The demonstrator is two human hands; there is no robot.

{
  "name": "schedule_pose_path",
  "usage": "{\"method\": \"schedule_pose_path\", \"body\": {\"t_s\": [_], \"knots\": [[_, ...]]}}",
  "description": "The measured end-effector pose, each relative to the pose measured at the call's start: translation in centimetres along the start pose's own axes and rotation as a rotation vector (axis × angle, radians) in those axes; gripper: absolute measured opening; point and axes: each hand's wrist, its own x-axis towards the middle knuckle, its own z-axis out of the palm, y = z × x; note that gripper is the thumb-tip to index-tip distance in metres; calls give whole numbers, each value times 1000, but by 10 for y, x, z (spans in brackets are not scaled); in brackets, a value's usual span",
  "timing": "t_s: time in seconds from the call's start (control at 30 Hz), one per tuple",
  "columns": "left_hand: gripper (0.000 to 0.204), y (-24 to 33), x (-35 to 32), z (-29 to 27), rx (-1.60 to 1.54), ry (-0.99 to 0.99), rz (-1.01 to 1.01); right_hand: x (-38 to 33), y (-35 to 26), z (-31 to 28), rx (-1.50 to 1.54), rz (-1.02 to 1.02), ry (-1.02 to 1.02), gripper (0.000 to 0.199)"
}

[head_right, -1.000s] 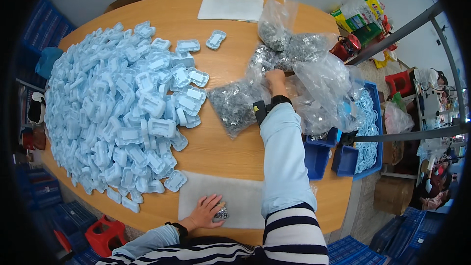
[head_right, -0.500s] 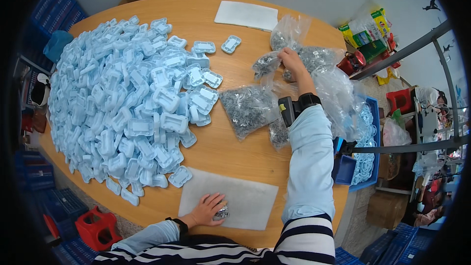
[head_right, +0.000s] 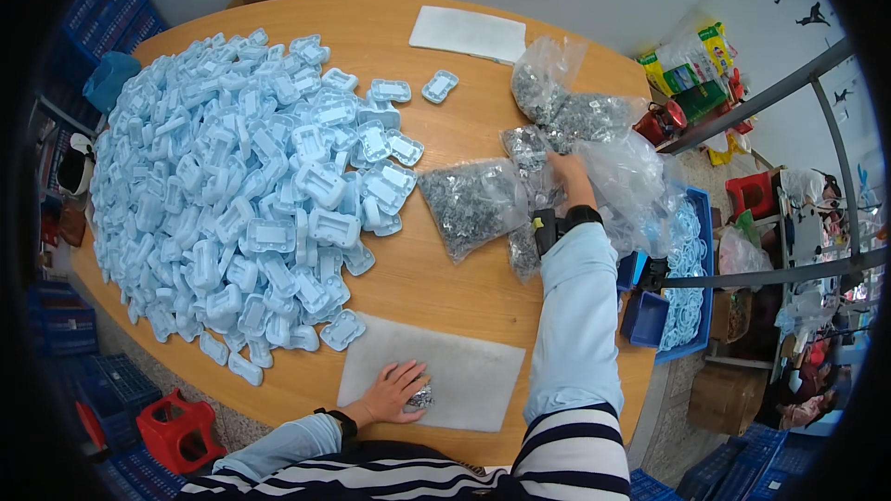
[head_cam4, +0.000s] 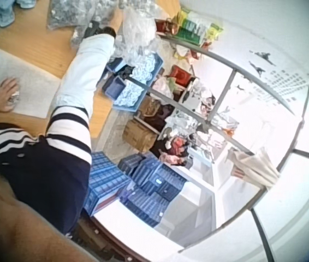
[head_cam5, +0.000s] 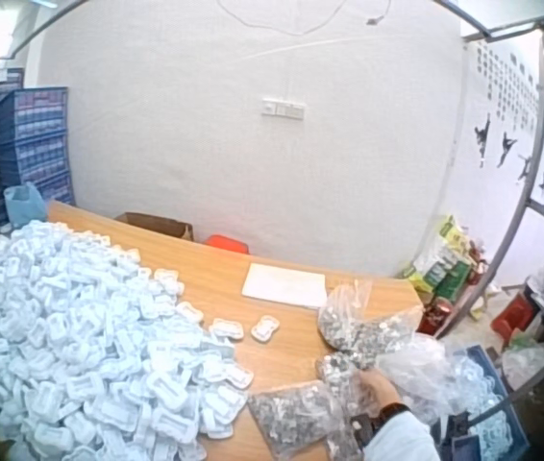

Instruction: Packaging small metal parts into plastic bags on an assembly table in a toy factory.

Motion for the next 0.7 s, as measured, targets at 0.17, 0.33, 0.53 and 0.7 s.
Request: {"method": "schedule_pose_path", "body": {"t_s": [0.17, 0.33, 0.53, 0.7], "knots": [[61, 1, -1, 2, 15, -1, -15, -51, -1, -2, 16, -52, -170, 46], [61, 1, 0, 0, 36, 6, -5, -48, 14, 8, -437, -217, 3, 37], [62, 2, 1, 0, 55, -1, -12, -62, 7, 7, -372, -468, 235, 29], [62, 3, 0, 0, 48, -25, -19, -74, 5, 3, -296, -392, 173, 27]]}}
